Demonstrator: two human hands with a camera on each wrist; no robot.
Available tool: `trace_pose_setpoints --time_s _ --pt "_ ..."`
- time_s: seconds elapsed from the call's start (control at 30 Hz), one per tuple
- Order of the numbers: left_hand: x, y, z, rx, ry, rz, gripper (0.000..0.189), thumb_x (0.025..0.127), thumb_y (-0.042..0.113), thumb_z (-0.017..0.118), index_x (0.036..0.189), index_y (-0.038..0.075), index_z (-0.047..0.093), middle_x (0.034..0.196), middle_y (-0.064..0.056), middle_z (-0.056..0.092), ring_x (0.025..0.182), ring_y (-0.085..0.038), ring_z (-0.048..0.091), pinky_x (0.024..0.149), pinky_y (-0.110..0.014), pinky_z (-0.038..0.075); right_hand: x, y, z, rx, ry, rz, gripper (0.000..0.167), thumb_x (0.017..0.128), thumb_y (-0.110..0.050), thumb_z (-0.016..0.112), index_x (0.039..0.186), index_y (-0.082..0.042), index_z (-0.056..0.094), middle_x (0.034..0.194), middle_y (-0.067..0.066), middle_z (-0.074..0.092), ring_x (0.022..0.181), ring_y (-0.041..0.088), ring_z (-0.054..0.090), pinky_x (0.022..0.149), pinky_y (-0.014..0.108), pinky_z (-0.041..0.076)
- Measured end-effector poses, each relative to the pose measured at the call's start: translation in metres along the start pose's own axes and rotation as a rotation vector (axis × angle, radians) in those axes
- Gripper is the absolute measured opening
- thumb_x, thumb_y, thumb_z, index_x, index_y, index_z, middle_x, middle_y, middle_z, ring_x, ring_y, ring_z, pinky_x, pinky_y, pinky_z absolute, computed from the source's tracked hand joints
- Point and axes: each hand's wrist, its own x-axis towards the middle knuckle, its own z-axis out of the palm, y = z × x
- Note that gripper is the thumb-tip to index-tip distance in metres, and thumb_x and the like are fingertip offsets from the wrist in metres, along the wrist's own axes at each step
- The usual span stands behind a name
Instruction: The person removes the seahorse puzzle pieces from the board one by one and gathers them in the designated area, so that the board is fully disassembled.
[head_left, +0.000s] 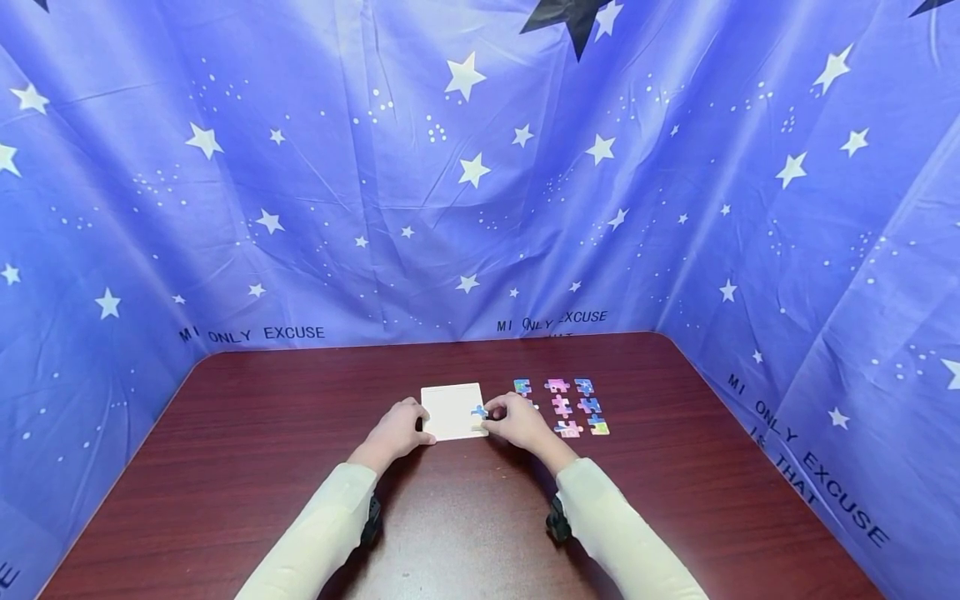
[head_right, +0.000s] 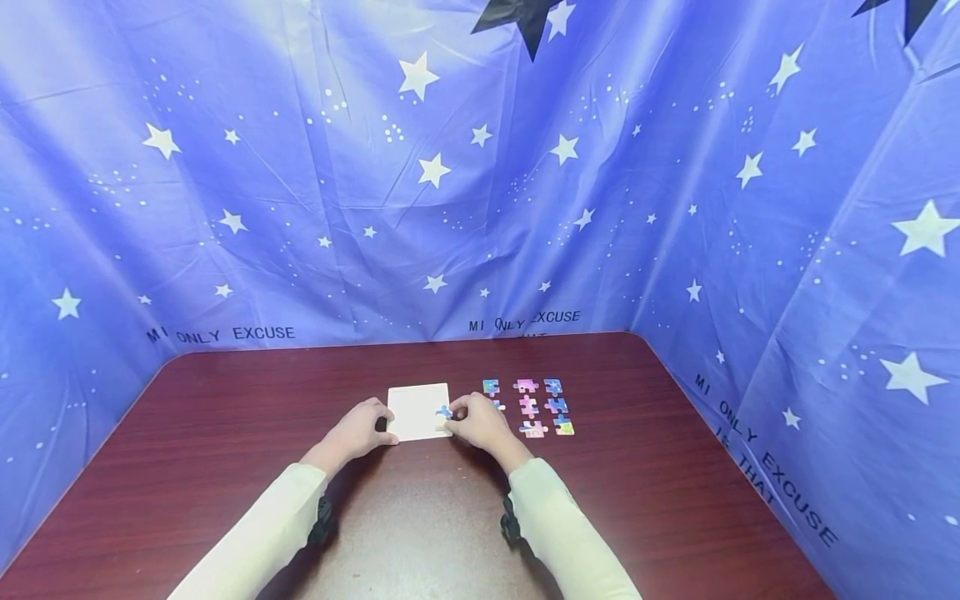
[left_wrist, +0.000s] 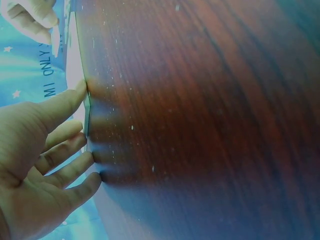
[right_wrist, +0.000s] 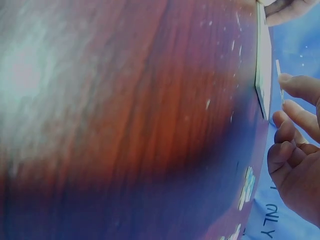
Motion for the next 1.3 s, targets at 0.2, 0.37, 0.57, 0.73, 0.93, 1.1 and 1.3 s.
trace_pose_setpoints --time_s 0.2,0.37,0.57,0.73,0.93,1.1,1.3 --pt "-0.001 0.000 -0.001 0.004 0.000 0.002 0.035 0.073 0.024 0.079 0.096 0.000 0.067 0.095 -0.007 0.058 0.094 -0.023 0.057 0.087 -0.037 0.047 -0.003 0.007 -0.002 -0.031 0.010 0.002 0.025 0.076 -0.024 0.075 0.096 -0.009 0.070 0.082 0.002 0.057 0.070 0.011 0.050 0.064 0.024 0.043" --pt "0.000 0.000 -0.001 -0.002 0.002 0.005 0.035 0.072 0.024 0.079 0.096 0.000 0.067 0.095 -0.007 0.058 0.095 -0.024 0.057 0.088 -0.037 0.047 -0.004 0.012 -0.005 -0.036 0.002 0.013 0.027 0.077 -0.026 0.075 0.097 -0.009 0.070 0.084 0.001 0.059 0.070 0.011 0.052 0.065 0.025 0.044" --pt "0.000 -0.001 -0.002 -0.002 0.000 -0.002 0.035 0.072 0.025 0.079 0.095 0.001 0.067 0.095 -0.006 0.058 0.094 -0.023 0.057 0.087 -0.036 0.047 -0.006 0.016 -0.009 -0.054 0.016 0.007 0.024 0.076 -0.023 0.076 0.095 -0.009 0.070 0.082 0.001 0.059 0.071 0.010 0.051 0.066 0.026 0.044" --pt "0.001 -0.001 -0.001 -0.003 -0.011 -0.012 0.036 0.073 0.025 0.079 0.097 0.001 0.067 0.096 -0.006 0.058 0.096 -0.024 0.057 0.089 -0.037 0.047 -0.009 0.018 -0.014 -0.050 0.031 0.016 0.024 0.075 -0.020 0.077 0.094 -0.008 0.070 0.080 0.001 0.059 0.071 0.011 0.052 0.067 0.027 0.043" --pt "0.002 0.000 -0.001 -0.005 -0.019 -0.025 0.037 0.073 0.026 0.079 0.099 0.002 0.068 0.098 -0.006 0.058 0.097 -0.024 0.057 0.089 -0.036 0.047 -0.012 0.025 -0.018 -0.068 0.034 0.000 0.022 0.076 -0.019 0.076 0.094 -0.008 0.070 0.081 0.001 0.059 0.073 0.012 0.052 0.067 0.027 0.044" --pt "0.002 -0.001 -0.001 0.000 -0.020 -0.022 0.037 0.073 0.026 0.079 0.099 0.002 0.068 0.098 -0.006 0.058 0.096 -0.023 0.057 0.089 -0.037 0.047 -0.014 0.032 -0.020 -0.069 0.036 0.009 0.021 0.076 -0.019 0.076 0.093 -0.009 0.070 0.080 0.000 0.057 0.073 0.012 0.051 0.068 0.027 0.044" --pt "0.001 -0.001 -0.001 -0.011 -0.009 -0.013 0.037 0.073 0.026 0.079 0.098 0.001 0.068 0.097 -0.007 0.059 0.097 -0.024 0.057 0.089 -0.037 0.047 -0.018 0.038 -0.024 -0.068 0.027 0.038 0.022 0.076 -0.019 0.076 0.095 -0.009 0.070 0.082 0.001 0.057 0.073 0.013 0.052 0.067 0.027 0.044"
